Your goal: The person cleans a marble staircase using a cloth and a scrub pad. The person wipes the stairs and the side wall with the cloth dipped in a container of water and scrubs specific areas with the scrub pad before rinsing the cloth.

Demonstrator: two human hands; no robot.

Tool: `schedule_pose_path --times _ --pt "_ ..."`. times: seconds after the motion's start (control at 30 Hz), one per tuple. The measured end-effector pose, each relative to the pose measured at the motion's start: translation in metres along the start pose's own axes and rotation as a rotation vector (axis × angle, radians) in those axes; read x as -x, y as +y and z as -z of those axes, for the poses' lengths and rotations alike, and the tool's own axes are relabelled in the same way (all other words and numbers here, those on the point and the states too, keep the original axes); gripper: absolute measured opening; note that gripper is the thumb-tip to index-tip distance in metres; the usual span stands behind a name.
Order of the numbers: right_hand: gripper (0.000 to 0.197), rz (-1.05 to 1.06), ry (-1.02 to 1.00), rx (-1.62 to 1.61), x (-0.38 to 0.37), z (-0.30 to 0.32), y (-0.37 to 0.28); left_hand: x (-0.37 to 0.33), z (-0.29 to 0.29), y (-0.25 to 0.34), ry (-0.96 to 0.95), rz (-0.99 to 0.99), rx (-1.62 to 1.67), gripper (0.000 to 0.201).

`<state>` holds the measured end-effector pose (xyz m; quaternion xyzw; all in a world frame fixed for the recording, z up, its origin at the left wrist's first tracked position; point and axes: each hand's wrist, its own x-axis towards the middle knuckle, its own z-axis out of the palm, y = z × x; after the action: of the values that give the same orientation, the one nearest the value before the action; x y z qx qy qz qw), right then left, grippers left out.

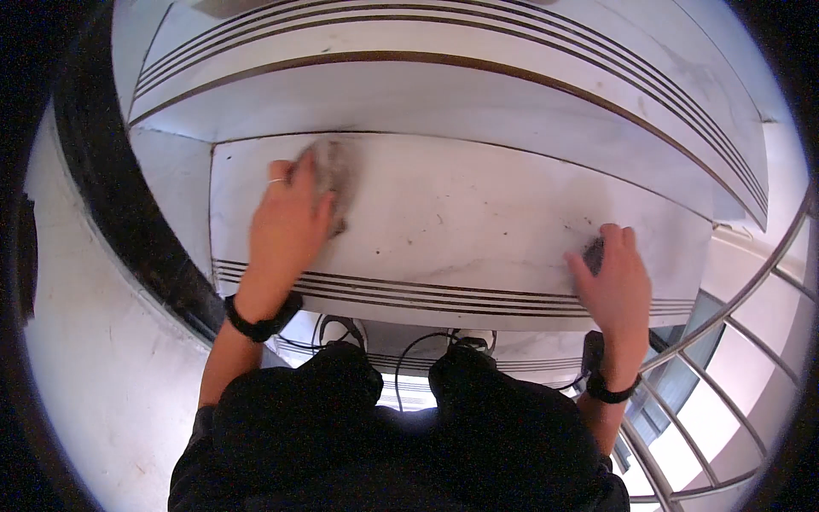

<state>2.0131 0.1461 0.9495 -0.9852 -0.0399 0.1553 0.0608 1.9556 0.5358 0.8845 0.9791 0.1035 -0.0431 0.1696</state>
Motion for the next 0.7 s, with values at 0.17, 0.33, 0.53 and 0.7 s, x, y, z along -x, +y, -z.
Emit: schedule_pose_path --times 0.17,0.33,0.53,0.7 --pt "0.026 0.117 -0.026 -0.014 -0.001 -0.023 0.004 -0.005 0.002 -0.014 0.038 0.032 -0.039 0.059" --pt "0.016 0.231 -0.109 -0.195 -0.017 -0.01 -0.017 -0.012 -0.006 -0.006 0.074 0.041 -0.062 0.06" --pt "0.021 0.53 -0.145 -0.718 -0.032 0.023 -0.084 -0.006 -0.013 0.024 0.017 -0.047 -0.034 0.065" --pt "0.024 0.729 -0.021 -0.774 -0.048 0.02 -0.127 0.004 -0.025 0.042 0.026 -0.18 -0.071 0.068"
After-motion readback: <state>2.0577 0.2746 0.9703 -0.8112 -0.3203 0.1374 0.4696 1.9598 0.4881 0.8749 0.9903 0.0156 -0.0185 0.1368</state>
